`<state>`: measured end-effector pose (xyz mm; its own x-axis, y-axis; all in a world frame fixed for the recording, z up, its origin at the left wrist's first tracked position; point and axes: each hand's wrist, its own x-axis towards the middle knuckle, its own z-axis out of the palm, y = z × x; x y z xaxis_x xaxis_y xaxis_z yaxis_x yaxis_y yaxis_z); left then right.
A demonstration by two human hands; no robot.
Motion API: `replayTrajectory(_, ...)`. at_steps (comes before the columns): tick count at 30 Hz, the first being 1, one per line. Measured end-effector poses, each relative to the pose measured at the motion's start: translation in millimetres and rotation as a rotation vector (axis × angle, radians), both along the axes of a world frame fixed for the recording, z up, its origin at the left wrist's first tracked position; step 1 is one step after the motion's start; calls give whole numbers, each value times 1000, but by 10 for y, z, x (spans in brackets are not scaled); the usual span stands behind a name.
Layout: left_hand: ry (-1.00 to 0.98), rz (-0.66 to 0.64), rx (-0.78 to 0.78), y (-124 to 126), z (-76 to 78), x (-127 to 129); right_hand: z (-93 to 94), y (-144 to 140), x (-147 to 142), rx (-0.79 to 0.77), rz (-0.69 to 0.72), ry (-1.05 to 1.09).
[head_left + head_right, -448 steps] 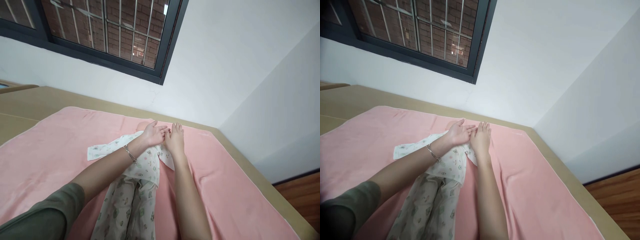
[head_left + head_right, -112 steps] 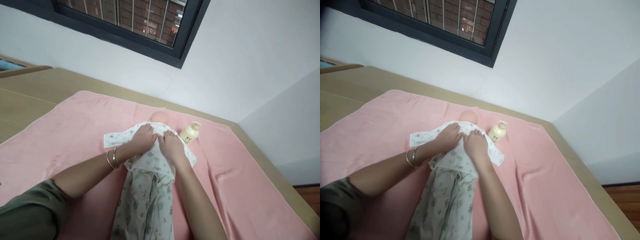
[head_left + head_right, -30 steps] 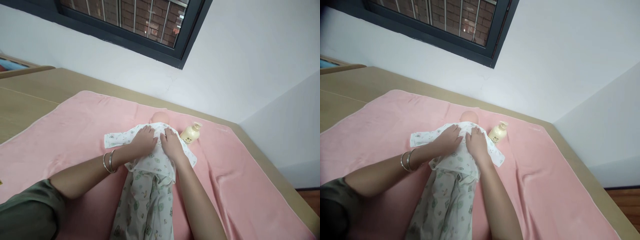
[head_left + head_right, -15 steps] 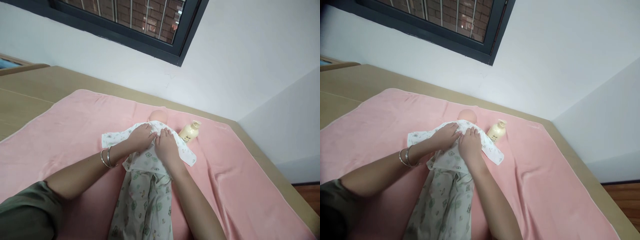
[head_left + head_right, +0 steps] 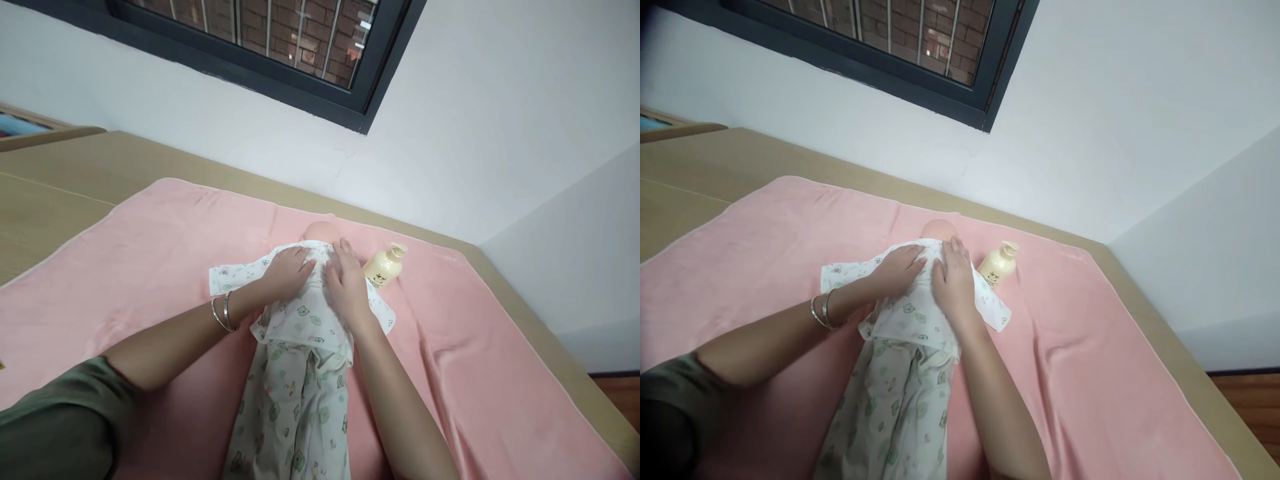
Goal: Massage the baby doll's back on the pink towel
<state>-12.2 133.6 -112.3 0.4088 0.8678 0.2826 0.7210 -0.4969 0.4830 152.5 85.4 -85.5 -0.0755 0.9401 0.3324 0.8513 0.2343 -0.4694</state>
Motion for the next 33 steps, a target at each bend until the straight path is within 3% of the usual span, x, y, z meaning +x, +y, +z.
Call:
replayTrajectory(5, -96, -20, -103, -3, 127, -23, -20, -53, -113, -115, 21, -73)
replayTrajectory(11, -236, 66, -220, -45, 251, -52, 24, -110, -137, 80, -1, -14)
replayTrajectory(17, -261, 64, -231, -55, 314, -73, -60, -130, -230, -52, 36, -43)
replayTrajectory(20, -297, 79, -270, -120, 392, -75, -23, -162, -242, 13, 20, -26)
replayTrajectory(25, -430, 16, -132, -309, 616, -149, -63, -136, -242, -2, -16, -89)
replayTrajectory(29, -523, -111, 80, -547, 904, -255, -123, -97, -250, -21, -23, -132)
replayTrajectory(33, -596, -483, 154, -922, 1163, -409, -138, -78, -241, -40, -12, -140)
